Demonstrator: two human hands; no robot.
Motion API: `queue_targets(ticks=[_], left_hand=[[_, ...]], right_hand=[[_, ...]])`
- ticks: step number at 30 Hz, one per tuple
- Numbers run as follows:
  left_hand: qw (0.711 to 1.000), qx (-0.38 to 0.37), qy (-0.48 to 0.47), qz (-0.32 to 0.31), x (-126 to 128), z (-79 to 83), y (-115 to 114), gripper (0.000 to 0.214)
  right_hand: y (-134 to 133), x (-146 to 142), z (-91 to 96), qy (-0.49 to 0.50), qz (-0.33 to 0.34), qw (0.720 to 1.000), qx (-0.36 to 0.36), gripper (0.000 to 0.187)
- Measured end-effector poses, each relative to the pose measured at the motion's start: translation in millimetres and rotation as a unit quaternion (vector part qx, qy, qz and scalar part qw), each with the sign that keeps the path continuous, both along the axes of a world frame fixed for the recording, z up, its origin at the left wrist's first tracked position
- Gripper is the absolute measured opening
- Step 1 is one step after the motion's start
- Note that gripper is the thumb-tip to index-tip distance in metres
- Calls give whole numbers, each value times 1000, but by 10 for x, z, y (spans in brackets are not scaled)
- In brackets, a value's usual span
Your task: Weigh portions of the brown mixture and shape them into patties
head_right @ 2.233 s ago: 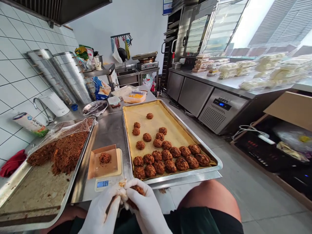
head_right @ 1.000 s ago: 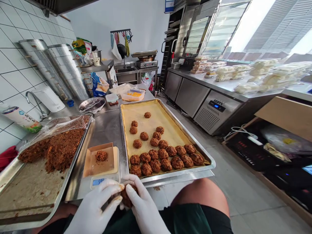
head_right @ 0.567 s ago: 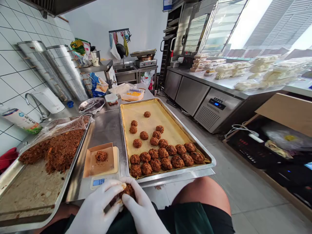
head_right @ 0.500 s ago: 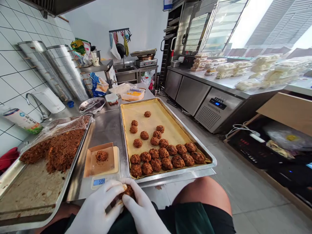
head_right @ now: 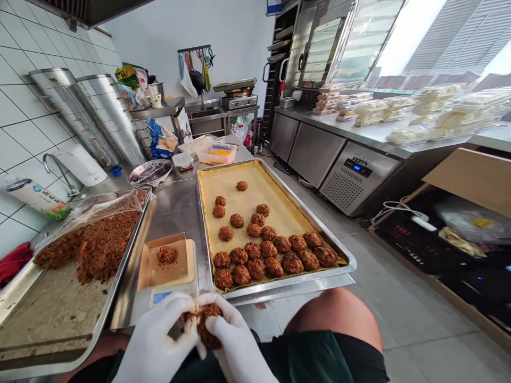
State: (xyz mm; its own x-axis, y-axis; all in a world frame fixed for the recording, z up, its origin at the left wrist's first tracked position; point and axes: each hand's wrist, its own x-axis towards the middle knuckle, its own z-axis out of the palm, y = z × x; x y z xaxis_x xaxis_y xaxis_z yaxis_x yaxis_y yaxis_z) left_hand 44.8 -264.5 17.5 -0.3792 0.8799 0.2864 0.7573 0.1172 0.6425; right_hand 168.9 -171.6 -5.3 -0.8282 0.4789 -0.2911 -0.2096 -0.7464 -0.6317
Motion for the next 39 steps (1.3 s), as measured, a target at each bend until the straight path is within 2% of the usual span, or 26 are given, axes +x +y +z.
queue_targets(ticks=[5,8,10,13,15,18,20,22,25,27,29,31,34,36,39], left_hand=[[981,-43,-183,49,-114,62,-50,19],[975,-40,-216,28,-93,14,-35,9],[981,-28,-190,19,-64,-14,-23,5],[991,-25,-125,50,-131,-11,-39,7],[991,-20,-76,107,-311,6,-60,14],[981,-25,42,186,-740,2,-26,20],[976,-56,132,166,-1016,-44,76,17],[973,-74,165,145,-1200,-122,226,18],[972,-94,182,118,-1283,-242,425,24],[971,-107,189,96,-1275,-254,456,29],[972,-117,188,75,-1270,-168,372,37],[975,-111,175,85,-1277,11,198,41],[965,-63,139,211,-1272,320,-98,29],[950,-47,131,278,-1236,445,-235,27],[951,-42,120,283,-1166,446,-317,26]], right_hand=[[79,41,-17,34,-20,999,-36,28],[47,1,-66,43,-9,999,-16,21],[4,-40,-99,34,-11,999,5,18],[-29,-74,-153,25,-36,999,16,22],[-15,-74,-199,18,-58,998,9,25],[29,-70,-283,9,-89,996,-14,23],[46,-80,-336,9,-90,995,-28,23],[48,-97,-382,9,-80,996,-33,24],[51,-110,-435,14,-69,997,-33,27],[72,-97,-455,15,-68,997,-36,28],[104,-72,-457,10,-73,996,-42,28],[129,-45,-433,4,-81,995,-50,26],[118,-23,-354,-3,-99,993,-65,23],[77,-17,-279,-4,-114,991,-72,21],[15,-3,-154,-17,-99,991,-86,26]])
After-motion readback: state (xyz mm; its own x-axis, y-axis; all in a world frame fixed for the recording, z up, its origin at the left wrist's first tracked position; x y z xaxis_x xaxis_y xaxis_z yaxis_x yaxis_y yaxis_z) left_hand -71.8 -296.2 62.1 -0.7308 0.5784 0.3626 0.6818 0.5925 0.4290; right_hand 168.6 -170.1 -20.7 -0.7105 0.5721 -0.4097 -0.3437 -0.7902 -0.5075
